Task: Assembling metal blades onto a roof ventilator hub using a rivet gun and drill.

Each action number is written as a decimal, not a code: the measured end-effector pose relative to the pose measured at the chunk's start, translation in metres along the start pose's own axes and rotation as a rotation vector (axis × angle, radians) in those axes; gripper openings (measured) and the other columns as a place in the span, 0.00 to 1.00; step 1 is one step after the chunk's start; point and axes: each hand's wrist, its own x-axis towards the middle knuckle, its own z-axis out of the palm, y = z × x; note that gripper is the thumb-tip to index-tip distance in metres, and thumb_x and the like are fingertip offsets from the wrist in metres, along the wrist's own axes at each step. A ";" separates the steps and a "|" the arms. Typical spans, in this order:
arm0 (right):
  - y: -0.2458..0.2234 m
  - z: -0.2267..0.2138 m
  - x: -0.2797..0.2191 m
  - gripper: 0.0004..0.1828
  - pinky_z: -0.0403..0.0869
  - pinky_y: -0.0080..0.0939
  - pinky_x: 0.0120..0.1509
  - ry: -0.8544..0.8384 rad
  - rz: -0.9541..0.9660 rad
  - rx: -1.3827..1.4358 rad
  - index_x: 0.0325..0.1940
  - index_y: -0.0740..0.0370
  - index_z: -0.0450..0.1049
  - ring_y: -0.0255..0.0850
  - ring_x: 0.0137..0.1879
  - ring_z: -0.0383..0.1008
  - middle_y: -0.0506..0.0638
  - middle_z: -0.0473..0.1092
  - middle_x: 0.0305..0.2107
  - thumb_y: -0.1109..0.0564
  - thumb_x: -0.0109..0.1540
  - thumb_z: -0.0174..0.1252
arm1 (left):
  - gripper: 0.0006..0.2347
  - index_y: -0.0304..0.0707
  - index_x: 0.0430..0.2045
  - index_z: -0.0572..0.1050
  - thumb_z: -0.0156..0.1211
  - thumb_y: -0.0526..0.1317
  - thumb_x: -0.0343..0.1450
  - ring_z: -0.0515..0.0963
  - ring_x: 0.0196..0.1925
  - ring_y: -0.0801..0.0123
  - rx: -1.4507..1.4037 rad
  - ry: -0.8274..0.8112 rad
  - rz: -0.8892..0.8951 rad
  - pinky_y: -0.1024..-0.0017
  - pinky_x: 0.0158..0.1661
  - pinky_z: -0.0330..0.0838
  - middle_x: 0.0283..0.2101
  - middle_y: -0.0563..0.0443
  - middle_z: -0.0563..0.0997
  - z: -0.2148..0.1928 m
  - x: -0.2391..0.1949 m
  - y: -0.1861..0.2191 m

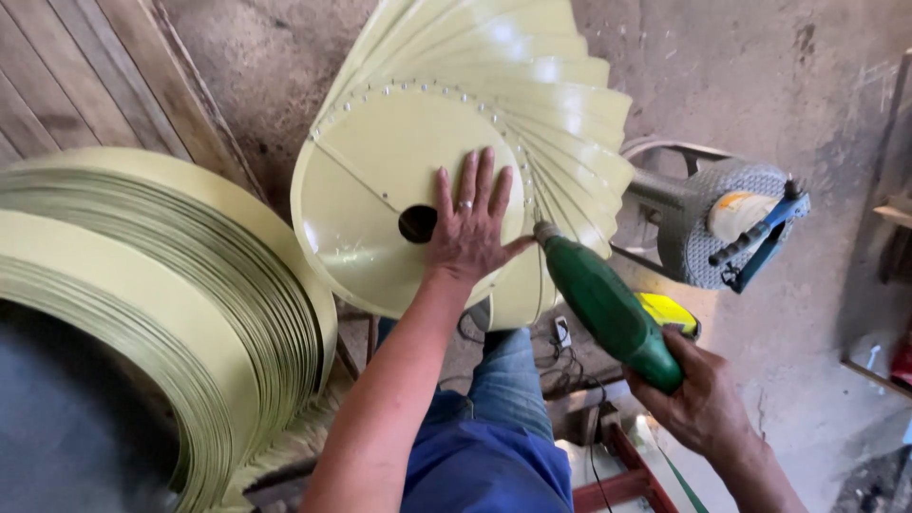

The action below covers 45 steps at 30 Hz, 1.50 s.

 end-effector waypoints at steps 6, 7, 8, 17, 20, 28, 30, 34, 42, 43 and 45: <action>-0.006 -0.006 0.006 0.23 0.77 0.47 0.37 0.005 -0.057 -0.027 0.47 0.63 0.76 0.47 0.32 0.77 0.56 0.77 0.26 0.57 0.49 0.67 | 0.48 0.41 0.75 0.56 0.40 0.78 0.66 0.43 0.80 0.45 0.048 -0.020 -0.003 0.34 0.71 0.31 0.78 0.34 0.49 -0.003 0.002 0.001; -0.005 -0.007 0.007 0.22 0.77 0.48 0.37 -0.008 -0.035 -0.064 0.46 0.62 0.76 0.48 0.32 0.78 0.57 0.77 0.26 0.57 0.48 0.67 | 0.47 0.41 0.75 0.57 0.40 0.78 0.67 0.43 0.80 0.45 0.048 -0.014 -0.006 0.34 0.71 0.30 0.78 0.34 0.49 -0.003 0.003 0.001; -0.004 -0.007 0.008 0.21 0.76 0.50 0.38 -0.020 -0.013 -0.101 0.44 0.62 0.77 0.50 0.31 0.79 0.57 0.76 0.26 0.56 0.48 0.67 | 0.47 0.41 0.75 0.57 0.40 0.78 0.67 0.44 0.80 0.45 0.049 -0.008 -0.008 0.34 0.71 0.30 0.78 0.34 0.49 -0.003 0.002 0.000; -0.003 -0.011 0.012 0.22 0.76 0.49 0.39 -0.030 -0.078 -0.115 0.45 0.64 0.76 0.51 0.32 0.79 0.58 0.76 0.28 0.56 0.48 0.67 | 0.47 0.41 0.75 0.57 0.39 0.78 0.67 0.43 0.81 0.45 0.034 -0.010 -0.014 0.35 0.71 0.28 0.78 0.34 0.49 0.000 0.002 0.000; -0.011 -0.015 0.014 0.22 0.78 0.48 0.40 -0.091 0.076 -0.119 0.47 0.61 0.77 0.48 0.33 0.78 0.58 0.78 0.27 0.53 0.51 0.69 | 0.47 0.42 0.75 0.56 0.39 0.78 0.67 0.43 0.81 0.45 0.036 -0.004 -0.012 0.35 0.71 0.28 0.78 0.33 0.49 0.003 0.002 0.000; -0.021 -0.026 0.035 0.59 0.78 0.51 0.55 -0.037 -0.101 -0.182 0.84 0.54 0.47 0.55 0.50 0.81 0.63 0.76 0.47 0.56 0.51 0.66 | 0.47 0.40 0.74 0.57 0.54 0.73 0.64 0.45 0.80 0.43 0.055 -0.030 0.005 0.34 0.71 0.32 0.78 0.33 0.49 -0.008 0.001 -0.002; -0.038 -0.027 0.044 0.66 0.77 0.52 0.61 -0.061 -0.103 -0.219 0.90 0.52 0.41 0.56 0.51 0.82 0.62 0.78 0.47 0.54 0.52 0.67 | 0.47 0.40 0.74 0.57 0.56 0.72 0.64 0.45 0.80 0.43 0.050 -0.015 0.013 0.34 0.72 0.33 0.79 0.33 0.49 -0.005 0.002 -0.002; -0.112 -0.039 0.053 0.52 0.78 0.54 0.55 -0.068 -0.033 -0.335 0.75 0.47 0.58 0.56 0.50 0.80 0.62 0.76 0.47 0.46 0.50 0.75 | 0.49 0.40 0.74 0.57 0.58 0.73 0.62 0.45 0.80 0.42 0.046 -0.013 0.012 0.34 0.71 0.33 0.78 0.33 0.48 -0.008 0.000 0.000; -0.139 -0.038 0.073 0.44 0.78 0.52 0.54 -0.205 -0.103 -0.458 0.67 0.50 0.65 0.54 0.48 0.81 0.59 0.78 0.43 0.46 0.49 0.74 | 0.51 0.39 0.75 0.57 0.59 0.74 0.61 0.43 0.80 0.42 0.069 -0.029 0.004 0.33 0.72 0.33 0.79 0.31 0.47 -0.005 0.002 -0.001; -0.145 -0.038 0.072 0.42 0.77 0.53 0.55 -0.189 -0.061 -0.473 0.66 0.51 0.67 0.55 0.48 0.81 0.60 0.78 0.42 0.46 0.50 0.73 | 0.51 0.40 0.75 0.56 0.59 0.74 0.60 0.43 0.80 0.42 0.068 -0.045 0.004 0.33 0.71 0.33 0.78 0.32 0.46 -0.005 0.002 -0.001; -0.149 -0.036 0.071 0.40 0.77 0.53 0.56 -0.173 -0.020 -0.488 0.64 0.51 0.68 0.56 0.49 0.80 0.60 0.78 0.41 0.46 0.50 0.72 | 0.51 0.41 0.74 0.56 0.58 0.74 0.60 0.43 0.80 0.42 0.068 -0.062 0.003 0.33 0.71 0.33 0.78 0.32 0.46 -0.004 0.002 -0.002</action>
